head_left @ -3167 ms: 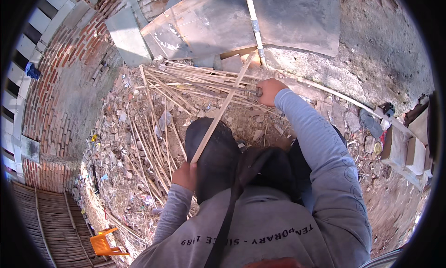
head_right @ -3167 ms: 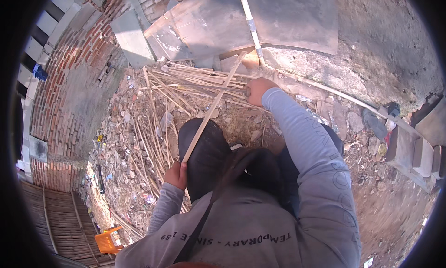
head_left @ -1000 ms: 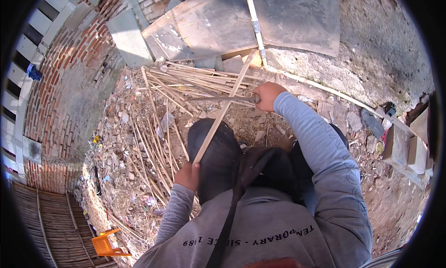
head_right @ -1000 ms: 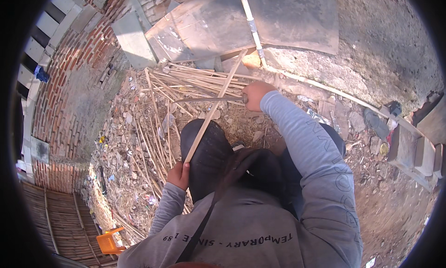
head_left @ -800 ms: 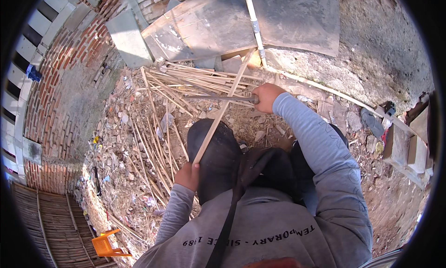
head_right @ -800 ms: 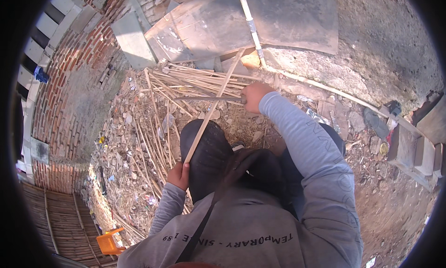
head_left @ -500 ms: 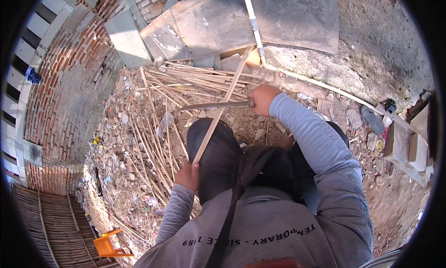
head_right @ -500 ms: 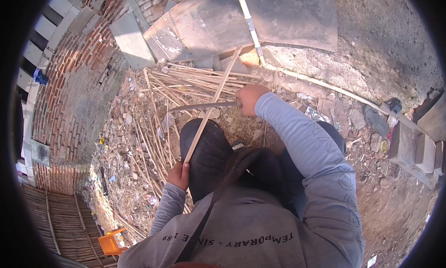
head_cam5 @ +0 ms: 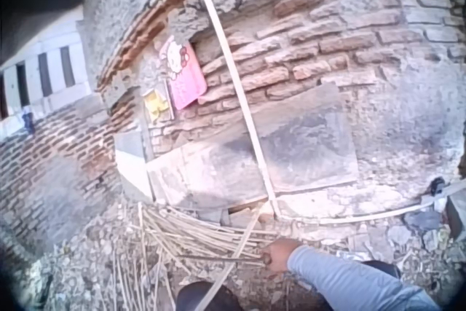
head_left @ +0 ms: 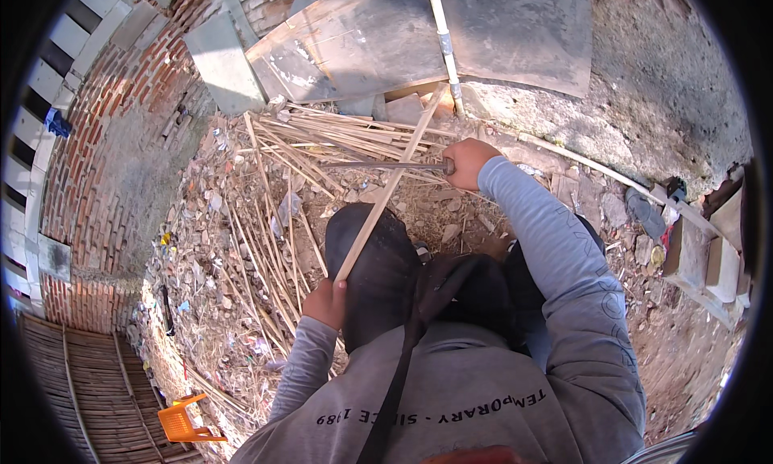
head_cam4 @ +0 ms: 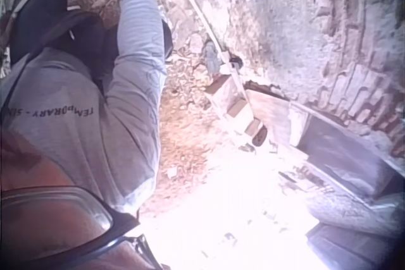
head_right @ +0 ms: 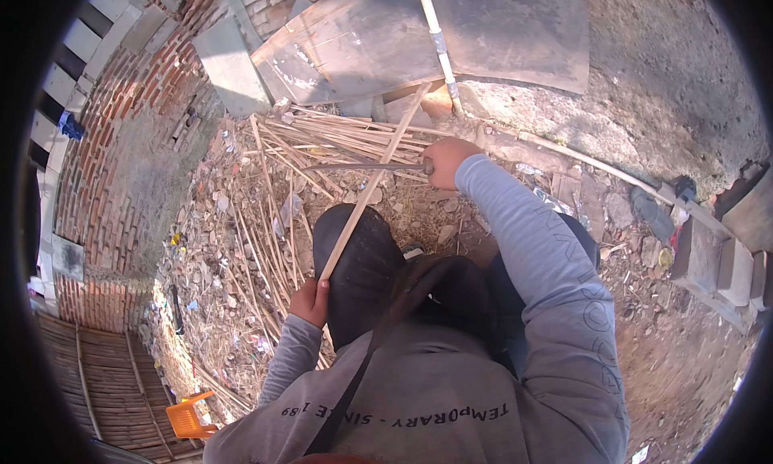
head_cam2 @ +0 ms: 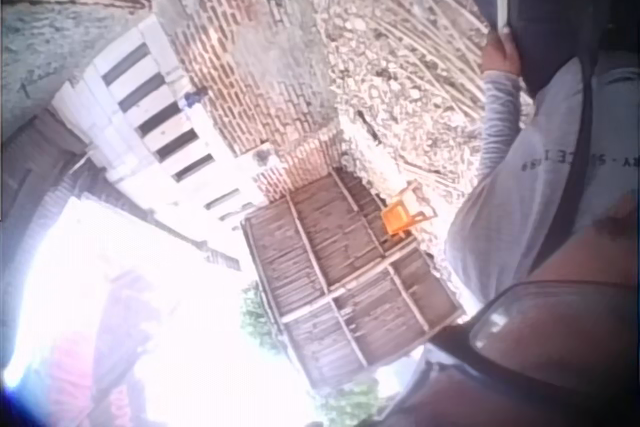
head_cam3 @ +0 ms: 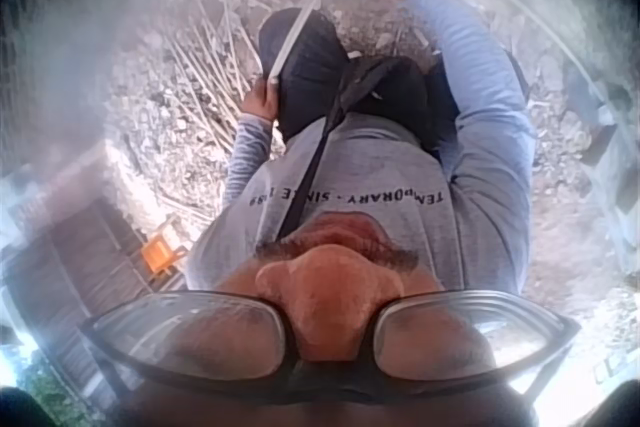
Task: The person strips layers from a bamboo slat using a blade, holding the slat with one hand and drawing the blade toward them with the other while sitting outdoors.
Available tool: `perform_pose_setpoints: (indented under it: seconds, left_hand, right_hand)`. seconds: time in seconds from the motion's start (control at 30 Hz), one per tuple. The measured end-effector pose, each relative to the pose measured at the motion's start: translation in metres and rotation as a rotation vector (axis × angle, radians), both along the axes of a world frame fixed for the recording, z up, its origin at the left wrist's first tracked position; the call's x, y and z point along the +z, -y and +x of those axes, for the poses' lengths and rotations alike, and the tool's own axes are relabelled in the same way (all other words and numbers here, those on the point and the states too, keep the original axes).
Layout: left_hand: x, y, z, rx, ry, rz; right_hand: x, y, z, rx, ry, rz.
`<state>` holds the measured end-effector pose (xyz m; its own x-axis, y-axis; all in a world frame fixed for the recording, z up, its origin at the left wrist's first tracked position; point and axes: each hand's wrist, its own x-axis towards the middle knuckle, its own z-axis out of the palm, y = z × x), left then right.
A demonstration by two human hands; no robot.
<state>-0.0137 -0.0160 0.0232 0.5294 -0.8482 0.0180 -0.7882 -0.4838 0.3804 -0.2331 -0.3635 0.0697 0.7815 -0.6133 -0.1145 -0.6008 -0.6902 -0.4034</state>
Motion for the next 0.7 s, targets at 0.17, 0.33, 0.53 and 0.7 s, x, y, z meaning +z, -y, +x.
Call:
perform_pose_setpoints:
  seconds: [0.17, 0.33, 0.53, 0.7]
  left_hand:
    - [-0.002, -0.001, 0.001, 0.014, 0.001, 0.008]
    - [-0.003, 0.0, 0.001, 0.013, 0.01, 0.014]
    - [-0.002, 0.0, 0.0, 0.02, 0.008, 0.016]
    - [-0.004, 0.0, 0.001, 0.014, 0.011, 0.01]
  right_hand:
    - [-0.009, -0.001, 0.001, -0.012, 0.043, -0.002]
    - [-0.009, 0.0, -0.001, 0.003, 0.058, 0.004]
    - [-0.011, -0.001, 0.0, 0.0, 0.081, -0.008]
    - [-0.01, -0.002, -0.001, 0.008, 0.069, -0.02]
